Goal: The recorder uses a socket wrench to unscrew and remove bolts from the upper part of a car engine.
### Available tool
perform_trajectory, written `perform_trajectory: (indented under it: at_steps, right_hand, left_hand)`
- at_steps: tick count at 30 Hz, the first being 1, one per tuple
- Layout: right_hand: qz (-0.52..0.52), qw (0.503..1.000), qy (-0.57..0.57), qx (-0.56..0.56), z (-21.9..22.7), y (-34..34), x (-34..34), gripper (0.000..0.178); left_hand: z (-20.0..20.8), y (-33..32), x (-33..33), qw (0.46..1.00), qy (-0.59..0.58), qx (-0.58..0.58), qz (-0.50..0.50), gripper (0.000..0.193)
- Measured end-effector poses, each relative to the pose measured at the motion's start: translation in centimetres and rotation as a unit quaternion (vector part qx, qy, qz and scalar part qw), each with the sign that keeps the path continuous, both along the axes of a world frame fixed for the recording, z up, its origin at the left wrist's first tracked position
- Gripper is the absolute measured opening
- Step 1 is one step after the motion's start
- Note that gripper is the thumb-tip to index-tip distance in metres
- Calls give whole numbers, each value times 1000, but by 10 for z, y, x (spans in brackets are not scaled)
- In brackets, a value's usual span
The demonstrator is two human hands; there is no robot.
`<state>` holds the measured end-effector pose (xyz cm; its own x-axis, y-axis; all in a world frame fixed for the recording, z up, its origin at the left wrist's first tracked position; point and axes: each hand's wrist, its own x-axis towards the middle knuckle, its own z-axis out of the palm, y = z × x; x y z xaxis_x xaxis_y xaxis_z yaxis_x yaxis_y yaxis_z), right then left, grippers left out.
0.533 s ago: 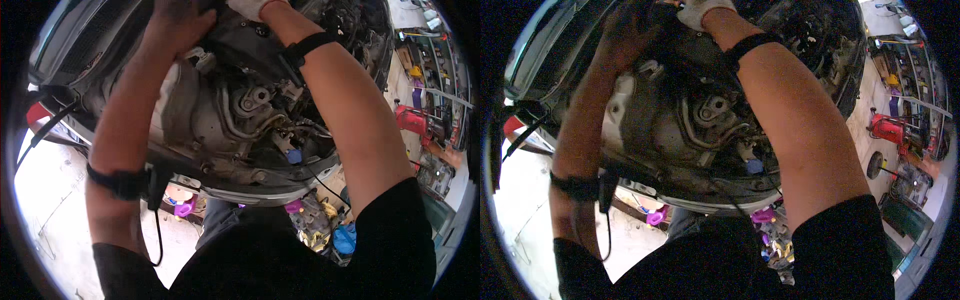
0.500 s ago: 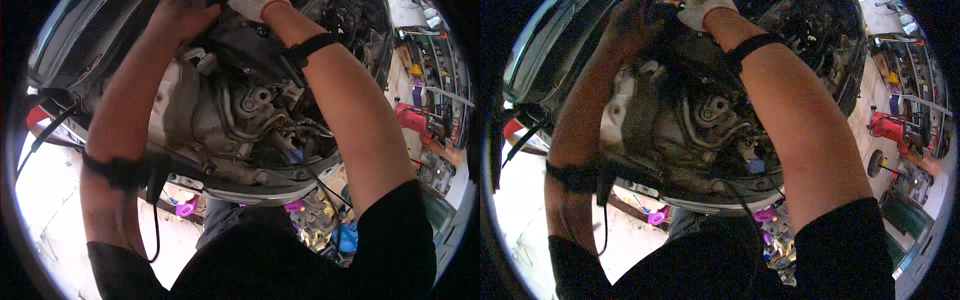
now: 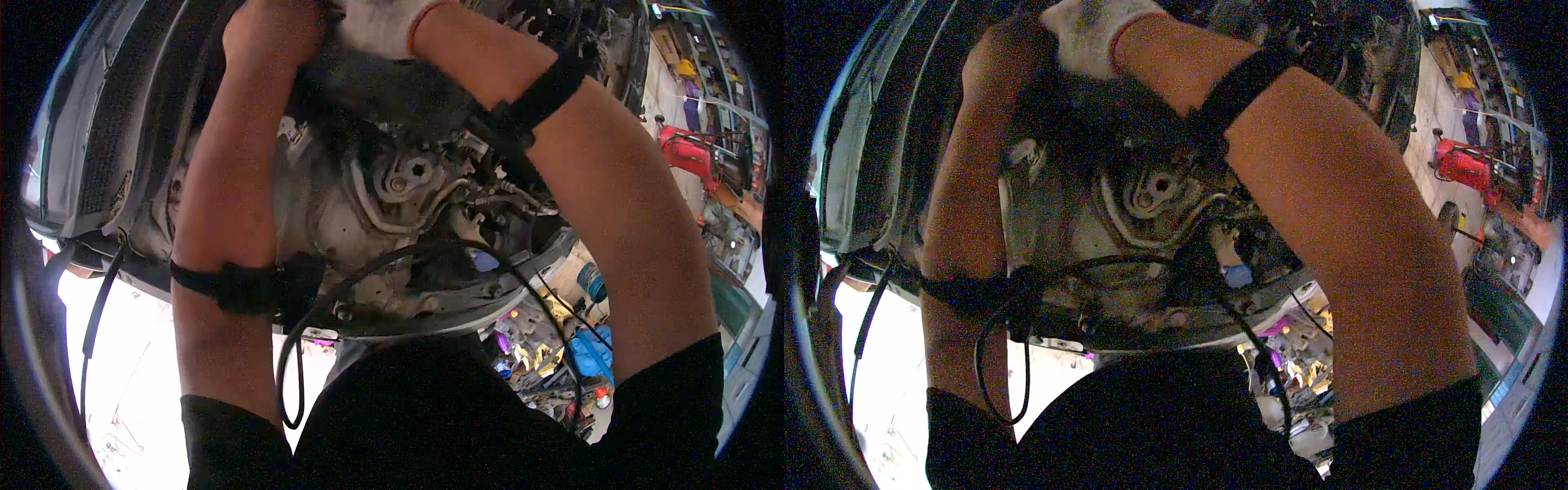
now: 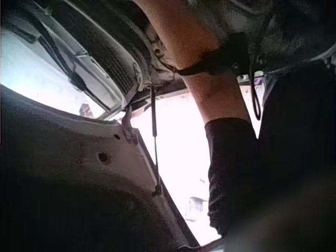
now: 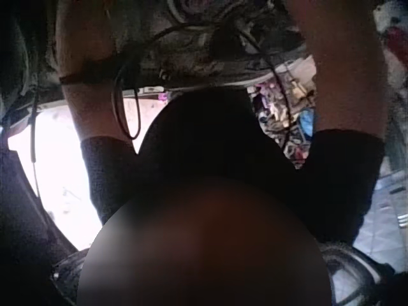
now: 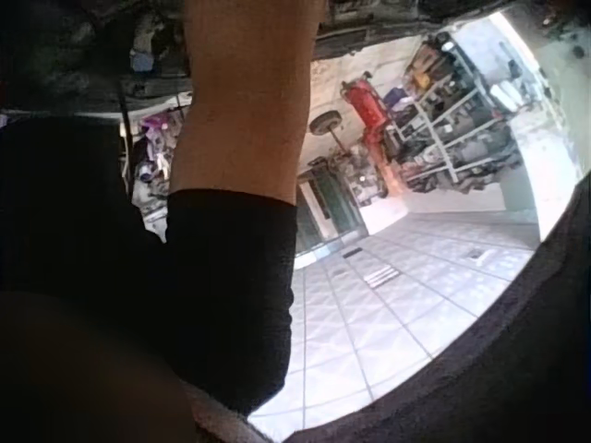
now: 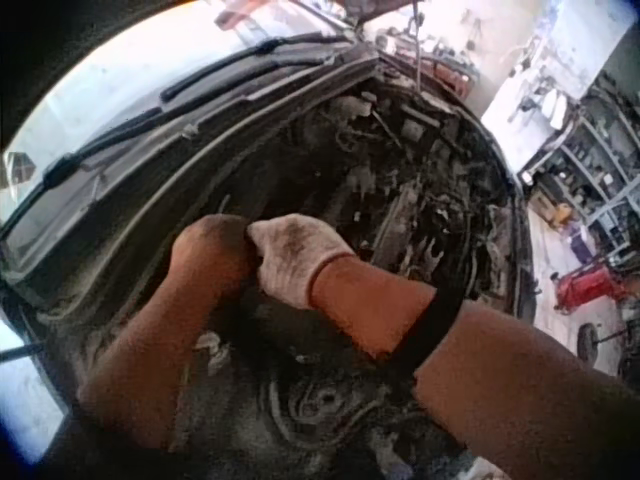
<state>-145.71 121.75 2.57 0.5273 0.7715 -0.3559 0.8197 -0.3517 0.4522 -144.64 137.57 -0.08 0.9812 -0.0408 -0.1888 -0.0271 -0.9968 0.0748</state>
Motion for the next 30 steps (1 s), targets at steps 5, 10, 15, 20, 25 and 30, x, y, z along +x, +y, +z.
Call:
perform_trajectory:
  at_steps: [5, 10, 15, 20, 25, 30]
  right_hand:
    - [14, 998, 36, 40, 8, 1, 8, 36]
    - [-122, 969, 216, 12, 30, 8, 15, 33]
    - [-193, 932, 207, 227, 22, -18, 2, 38]
    - [-265, 840, 117, 459, -19, -21, -20, 46]
    - [-388, 684, 121, 605, -52, -14, -37, 58]
    - [-350, 577, 196, 711, -76, -37, -26, 45]
  left_hand:
    - [-13, 5, -15, 995, -92, -6, -38, 40]
    - [-5, -6, -77, 996, -48, -10, 70, 39]
    - [1, -18, -105, 994, -42, -66, 76, 43]
    - [0, -13, -108, 996, -23, -52, 69, 48]
    - [21, -20, -109, 994, 13, -65, 86, 42]
    - [44, -71, -152, 986, 43, -144, 70, 41]
